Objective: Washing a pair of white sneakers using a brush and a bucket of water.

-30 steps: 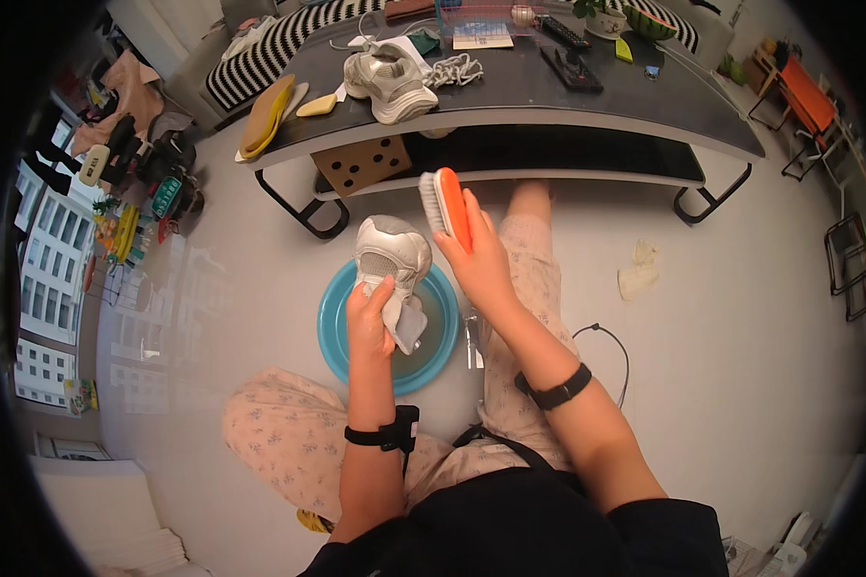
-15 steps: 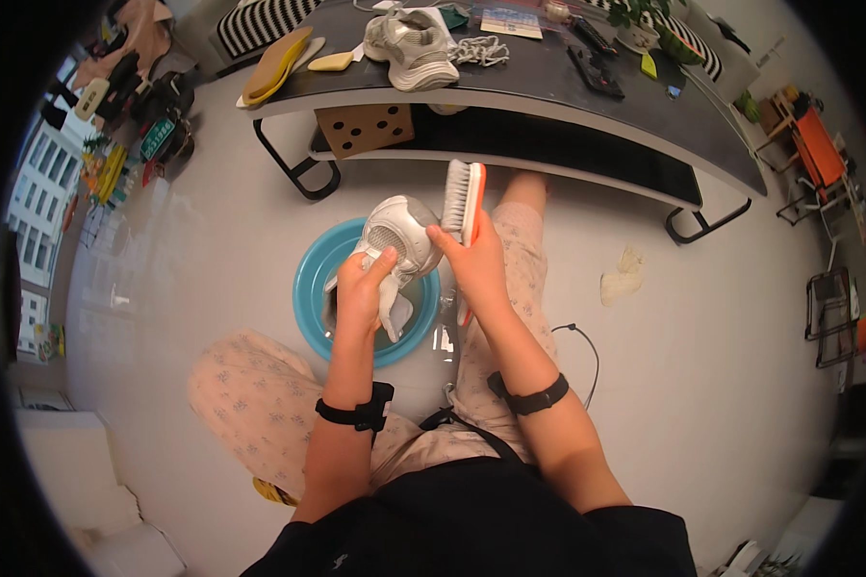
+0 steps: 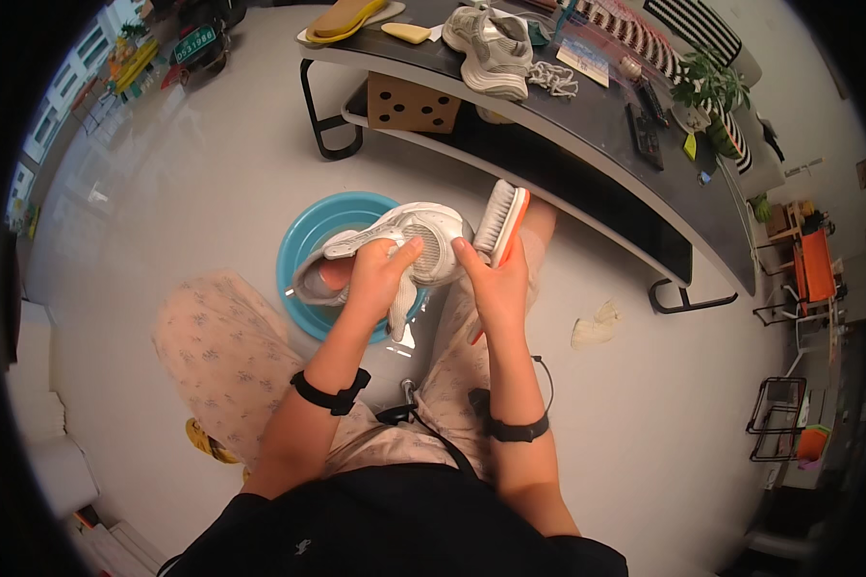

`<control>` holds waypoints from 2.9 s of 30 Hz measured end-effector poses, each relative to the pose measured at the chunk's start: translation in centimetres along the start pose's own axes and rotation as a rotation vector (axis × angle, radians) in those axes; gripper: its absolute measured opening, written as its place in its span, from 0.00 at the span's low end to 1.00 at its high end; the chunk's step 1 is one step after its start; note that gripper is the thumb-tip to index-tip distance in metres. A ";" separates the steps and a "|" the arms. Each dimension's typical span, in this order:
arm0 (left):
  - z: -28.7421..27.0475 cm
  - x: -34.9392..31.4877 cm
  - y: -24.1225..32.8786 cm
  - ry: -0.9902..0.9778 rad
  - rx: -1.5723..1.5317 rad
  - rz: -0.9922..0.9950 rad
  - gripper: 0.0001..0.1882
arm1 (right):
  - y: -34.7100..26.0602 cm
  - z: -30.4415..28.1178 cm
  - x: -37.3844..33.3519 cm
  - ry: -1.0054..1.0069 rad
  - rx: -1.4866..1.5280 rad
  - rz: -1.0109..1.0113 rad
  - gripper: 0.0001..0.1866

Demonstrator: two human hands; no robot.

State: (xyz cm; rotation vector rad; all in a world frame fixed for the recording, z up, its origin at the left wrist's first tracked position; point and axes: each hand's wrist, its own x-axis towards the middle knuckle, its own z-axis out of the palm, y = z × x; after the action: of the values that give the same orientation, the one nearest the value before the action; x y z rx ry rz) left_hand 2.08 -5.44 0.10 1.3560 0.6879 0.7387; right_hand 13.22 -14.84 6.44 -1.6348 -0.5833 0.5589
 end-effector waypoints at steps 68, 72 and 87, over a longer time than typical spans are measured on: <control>-3.1 -1.2 5.0 -0.260 -1.192 0.205 0.33 | -4.2 5.4 -1.9 -0.081 0.736 0.150 0.09; -1.8 -0.7 5.1 -0.080 -1.137 0.157 0.29 | -3.1 7.1 -4.1 0.070 0.190 -0.282 0.11; -3.2 -0.9 1.5 0.399 -1.035 -0.142 0.16 | 0.9 15.3 -1.1 -0.114 -0.586 -0.457 0.14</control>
State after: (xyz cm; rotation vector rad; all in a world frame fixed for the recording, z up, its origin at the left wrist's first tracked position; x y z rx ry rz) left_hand -1.16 -4.16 1.30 0.2139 0.5612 1.0545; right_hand 2.43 -4.23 3.51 -1.9277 -1.2529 0.1414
